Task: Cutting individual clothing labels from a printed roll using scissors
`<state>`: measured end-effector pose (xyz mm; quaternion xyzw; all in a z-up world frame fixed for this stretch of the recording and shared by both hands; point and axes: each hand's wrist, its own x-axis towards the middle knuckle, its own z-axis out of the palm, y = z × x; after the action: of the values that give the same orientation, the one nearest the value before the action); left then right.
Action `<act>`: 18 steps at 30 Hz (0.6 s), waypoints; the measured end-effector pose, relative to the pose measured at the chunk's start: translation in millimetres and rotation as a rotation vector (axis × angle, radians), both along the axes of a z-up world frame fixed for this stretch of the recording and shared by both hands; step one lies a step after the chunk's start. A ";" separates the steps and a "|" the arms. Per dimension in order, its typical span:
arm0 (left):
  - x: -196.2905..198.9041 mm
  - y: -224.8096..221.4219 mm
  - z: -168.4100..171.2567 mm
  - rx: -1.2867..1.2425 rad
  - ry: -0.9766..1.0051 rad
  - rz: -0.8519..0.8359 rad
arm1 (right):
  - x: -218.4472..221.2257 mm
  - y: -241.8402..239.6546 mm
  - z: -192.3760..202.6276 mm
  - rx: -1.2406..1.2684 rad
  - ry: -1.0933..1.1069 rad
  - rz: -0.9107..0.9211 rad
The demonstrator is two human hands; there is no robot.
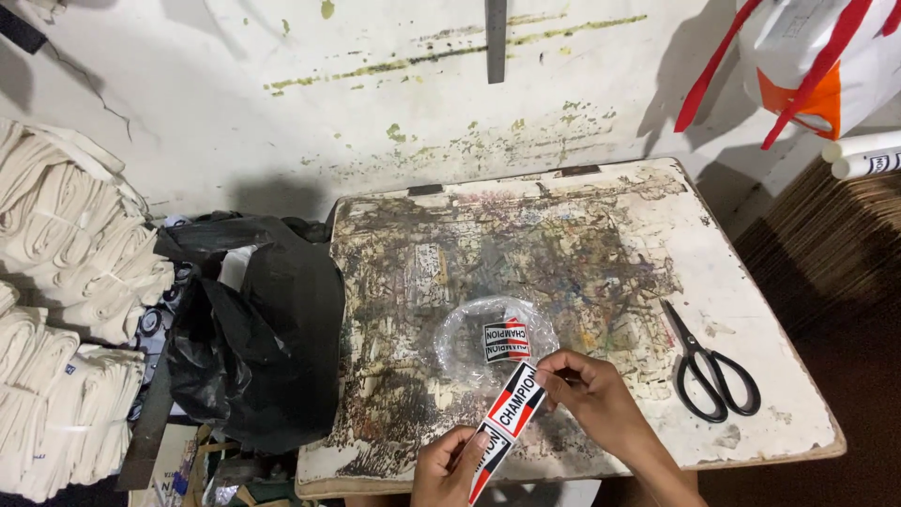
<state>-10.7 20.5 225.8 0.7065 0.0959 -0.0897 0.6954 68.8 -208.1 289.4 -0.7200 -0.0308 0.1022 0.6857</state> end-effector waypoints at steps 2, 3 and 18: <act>3.5 2.2 7.4 0.012 0.026 -0.010 | 1.6 0.3 -0.6 -0.008 0.010 -0.001; 4.6 3.3 11.0 0.024 0.053 -0.019 | 1.9 0.4 -1.2 -0.017 0.022 -0.003; 61.9 23.7 21.9 0.233 0.239 -0.189 | -18.2 -238.1 -140.7 -1.032 0.105 -0.361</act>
<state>51.2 44.2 247.7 0.7725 0.1210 -0.2260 0.5809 50.6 -446.2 148.7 -0.9506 0.1816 0.0206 0.2508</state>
